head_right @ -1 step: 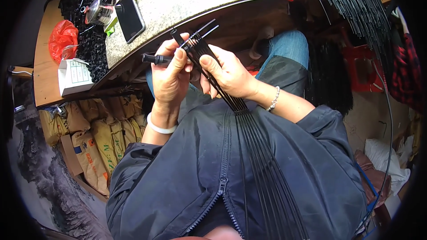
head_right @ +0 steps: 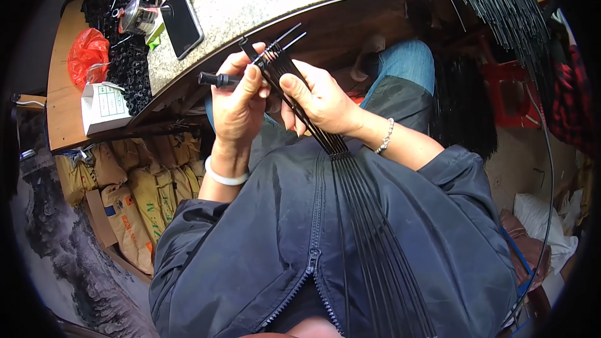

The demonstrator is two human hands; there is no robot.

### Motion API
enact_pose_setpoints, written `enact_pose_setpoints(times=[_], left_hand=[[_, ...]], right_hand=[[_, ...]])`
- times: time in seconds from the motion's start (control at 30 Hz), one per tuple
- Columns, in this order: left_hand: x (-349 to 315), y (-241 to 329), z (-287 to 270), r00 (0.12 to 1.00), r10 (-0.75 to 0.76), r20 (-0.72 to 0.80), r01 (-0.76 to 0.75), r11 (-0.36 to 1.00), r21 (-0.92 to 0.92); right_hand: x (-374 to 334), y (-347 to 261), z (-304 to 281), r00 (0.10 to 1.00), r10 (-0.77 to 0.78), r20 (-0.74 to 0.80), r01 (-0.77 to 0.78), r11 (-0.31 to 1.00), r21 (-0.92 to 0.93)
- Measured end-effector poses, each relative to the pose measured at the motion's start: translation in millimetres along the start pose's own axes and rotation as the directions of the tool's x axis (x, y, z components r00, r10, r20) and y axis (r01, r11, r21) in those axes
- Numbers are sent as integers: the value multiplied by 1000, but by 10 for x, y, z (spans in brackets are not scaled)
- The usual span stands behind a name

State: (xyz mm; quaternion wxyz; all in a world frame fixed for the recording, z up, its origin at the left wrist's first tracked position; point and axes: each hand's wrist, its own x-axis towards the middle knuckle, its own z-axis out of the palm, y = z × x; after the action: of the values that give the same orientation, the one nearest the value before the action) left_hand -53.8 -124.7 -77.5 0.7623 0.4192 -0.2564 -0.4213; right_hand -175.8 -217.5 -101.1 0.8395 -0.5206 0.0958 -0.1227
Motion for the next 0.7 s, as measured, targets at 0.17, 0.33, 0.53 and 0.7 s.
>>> enact_pose_setpoints(times=[0.17, 0.33, 0.53, 0.7], left_hand=[[87, 40, -40, 990, -136, 20, 137, 990, -29], [91, -47, -160, 990, -126, 60, 131, 987, -97], [71, 48, -97, 983, -164, 87, 165, 986, -8], [136, 12, -118, 983, -178, 50, 176, 983, 55]], right_hand=[[-19, 6, -18, 1000, 11, -4, -12, 999, -41], [-42, 45, 1, 1000, -10, -13, 9, 999, -52], [-28, -10, -14, 1000, 13, 27, -12, 999, -39], [-6, 72, -71, 999, 17, 49, -16, 999, -32]])
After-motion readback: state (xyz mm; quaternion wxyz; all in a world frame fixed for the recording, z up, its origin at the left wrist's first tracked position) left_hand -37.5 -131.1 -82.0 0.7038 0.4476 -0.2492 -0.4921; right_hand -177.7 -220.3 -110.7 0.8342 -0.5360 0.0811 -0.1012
